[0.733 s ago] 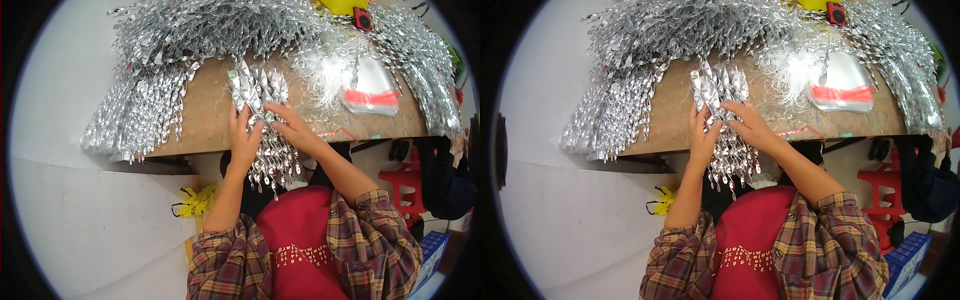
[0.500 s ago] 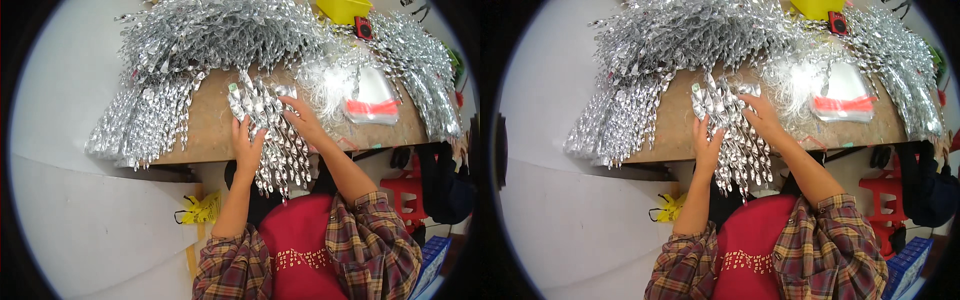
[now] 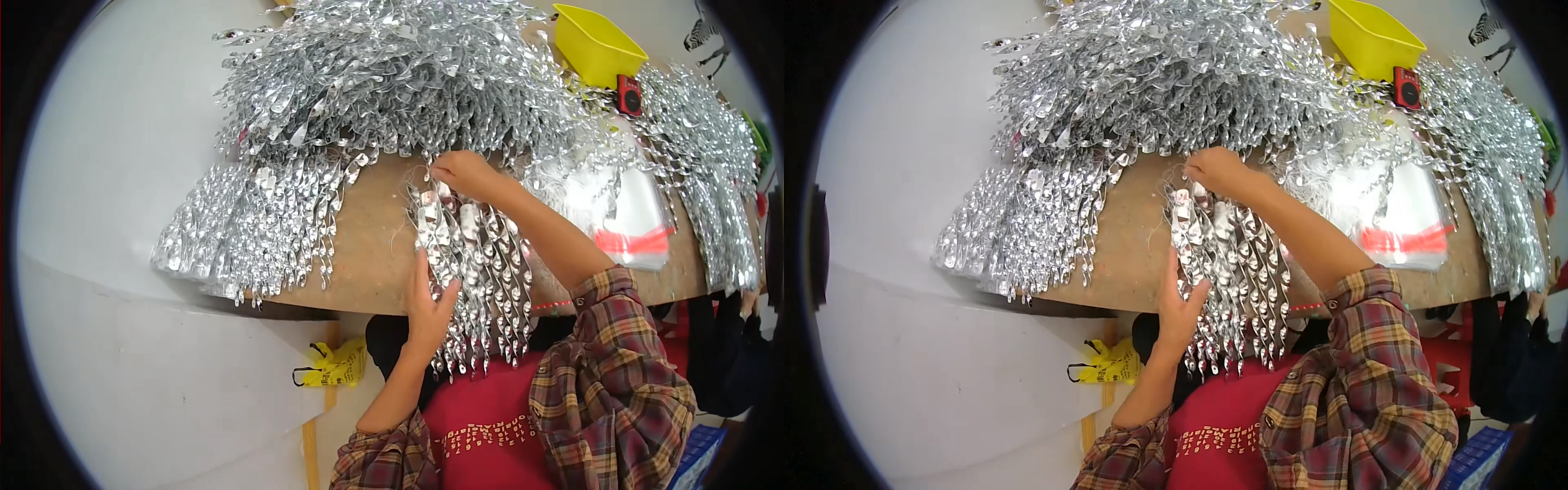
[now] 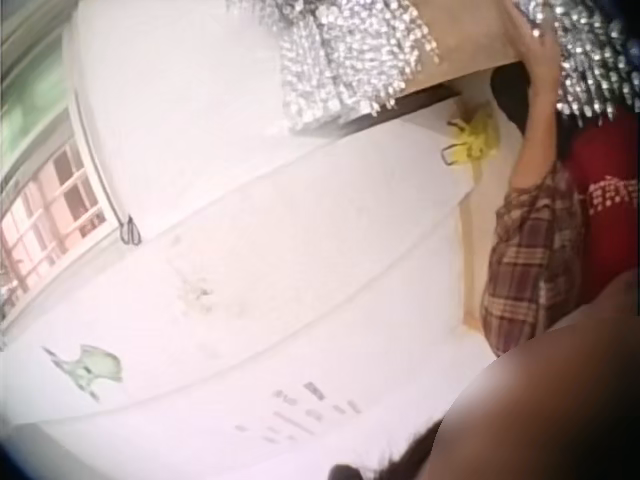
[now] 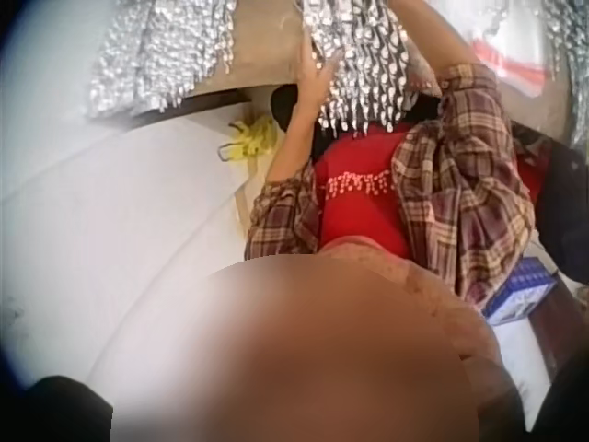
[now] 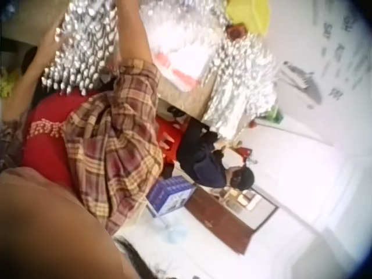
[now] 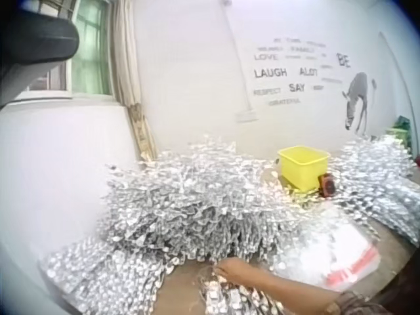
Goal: Gathering bunches of silver tinsel decorations and placing them into clear plastic bags.
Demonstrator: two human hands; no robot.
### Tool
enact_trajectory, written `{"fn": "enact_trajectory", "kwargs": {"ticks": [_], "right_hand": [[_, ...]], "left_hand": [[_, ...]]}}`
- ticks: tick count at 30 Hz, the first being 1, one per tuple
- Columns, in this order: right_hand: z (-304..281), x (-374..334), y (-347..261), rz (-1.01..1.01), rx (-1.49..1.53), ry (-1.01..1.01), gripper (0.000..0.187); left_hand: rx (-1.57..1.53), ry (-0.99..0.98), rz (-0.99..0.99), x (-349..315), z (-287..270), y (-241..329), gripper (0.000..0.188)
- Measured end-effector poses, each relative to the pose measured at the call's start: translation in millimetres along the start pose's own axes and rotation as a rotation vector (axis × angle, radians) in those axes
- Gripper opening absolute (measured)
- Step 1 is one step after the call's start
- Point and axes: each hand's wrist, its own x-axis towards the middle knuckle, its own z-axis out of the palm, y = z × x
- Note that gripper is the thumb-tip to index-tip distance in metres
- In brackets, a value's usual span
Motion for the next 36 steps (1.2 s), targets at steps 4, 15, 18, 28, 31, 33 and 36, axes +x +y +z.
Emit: {"fn": "enact_trajectory", "kwargs": {"ticks": [4,15,18,28,31,33,36], "right_hand": [[-7.9,-3.5,0.6,0.004,0.103,-0.257,0.028],[2.2,-3.4,-7.9,-0.007,0.393,-0.411,0.03],[-12.7,-1.3,-1.0,0.138,0.373,-0.315,0.026],[-10.6,-7.7,12.0,0.263,0.446,-0.346,0.031],[-0.4,2.2,3.9,0.225,0.48,-0.262,0.032],[14.5,9.3,-1.6,0.09,0.483,-0.168,0.033],[37.7,17.5,-1.8,-0.11,0.33,-0.002,0.032]], "left_hand": [[0.12,-0.014,0.027,-0.3,-5.0,1.0,0.065],[0.023,0.042,0.009,5.7,-3.9,-3.8,0.062],[0.056,0.057,-0.005,3.4,-4.2,-3.4,0.062],[0.064,0.066,0.008,2.2,-2.8,-11.3,0.058],[0.037,0.073,0.028,2.4,-2.4,-15.2,0.056],[0.035,0.06,0.004,1.4,-3.3,-12.6,0.055],[0.04,0.052,0.021,1.8,-1.5,-11.4,0.055]]}}
